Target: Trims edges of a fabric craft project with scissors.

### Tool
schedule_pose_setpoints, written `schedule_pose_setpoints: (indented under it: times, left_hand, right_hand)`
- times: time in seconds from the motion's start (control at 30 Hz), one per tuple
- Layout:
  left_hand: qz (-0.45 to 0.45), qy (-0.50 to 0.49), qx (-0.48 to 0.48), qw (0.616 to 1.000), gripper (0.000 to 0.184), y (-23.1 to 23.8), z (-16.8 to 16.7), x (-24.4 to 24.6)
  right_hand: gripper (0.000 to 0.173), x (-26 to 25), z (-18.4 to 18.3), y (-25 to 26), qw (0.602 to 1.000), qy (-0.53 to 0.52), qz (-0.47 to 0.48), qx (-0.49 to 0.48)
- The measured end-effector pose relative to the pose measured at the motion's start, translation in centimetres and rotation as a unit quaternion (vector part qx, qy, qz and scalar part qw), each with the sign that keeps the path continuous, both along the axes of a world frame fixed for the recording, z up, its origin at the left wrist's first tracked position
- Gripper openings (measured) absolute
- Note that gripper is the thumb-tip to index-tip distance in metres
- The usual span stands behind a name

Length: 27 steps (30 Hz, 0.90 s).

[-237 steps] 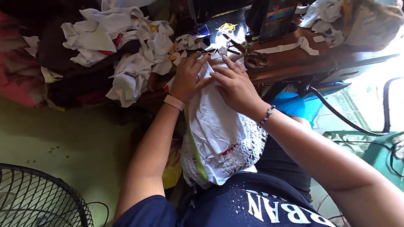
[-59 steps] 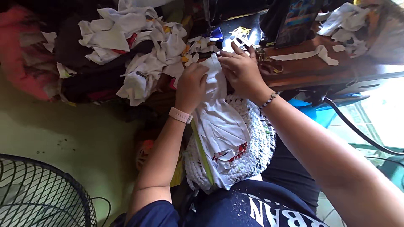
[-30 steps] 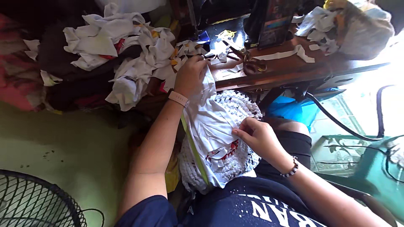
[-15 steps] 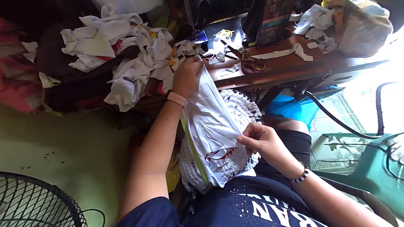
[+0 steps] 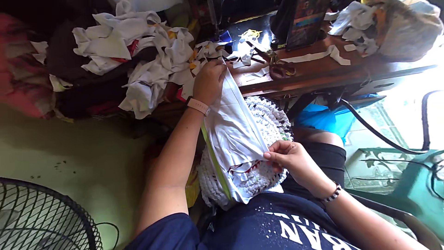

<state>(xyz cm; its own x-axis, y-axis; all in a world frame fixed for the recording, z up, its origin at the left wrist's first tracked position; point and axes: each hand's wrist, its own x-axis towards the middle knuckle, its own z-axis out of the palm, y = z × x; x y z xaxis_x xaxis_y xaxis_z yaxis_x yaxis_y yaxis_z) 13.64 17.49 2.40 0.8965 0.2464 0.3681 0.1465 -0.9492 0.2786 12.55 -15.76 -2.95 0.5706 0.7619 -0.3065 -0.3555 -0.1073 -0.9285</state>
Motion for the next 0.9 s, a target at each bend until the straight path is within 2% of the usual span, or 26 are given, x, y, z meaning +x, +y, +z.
schedule_pose_setpoints:
  times: [0.23,0.37,0.5,0.9]
  left_hand:
    - [0.003,-0.021,-0.066,0.998,0.036,0.42,0.28,-0.12]
    - [-0.011,-0.043,-0.095,0.995,0.03,0.85,0.52,-0.4]
    - [-0.019,-0.039,-0.086,0.995,0.02,0.92,0.33,-0.46]
    - [-0.023,-0.036,-0.059,0.997,0.022,0.9,0.09,-0.33]
  right_hand:
    - [0.008,0.02,-0.23,-0.03,1.0,0.012,0.004,0.007]
    - [0.007,0.1,-0.3,-0.1,1.0,0.017,0.009,0.016]
    - [0.008,0.06,-0.49,-0.43,1.0,0.018,0.012,0.02]
    - [0.013,-0.35,-0.45,-0.06,1.0,0.002,-0.004,0.001]
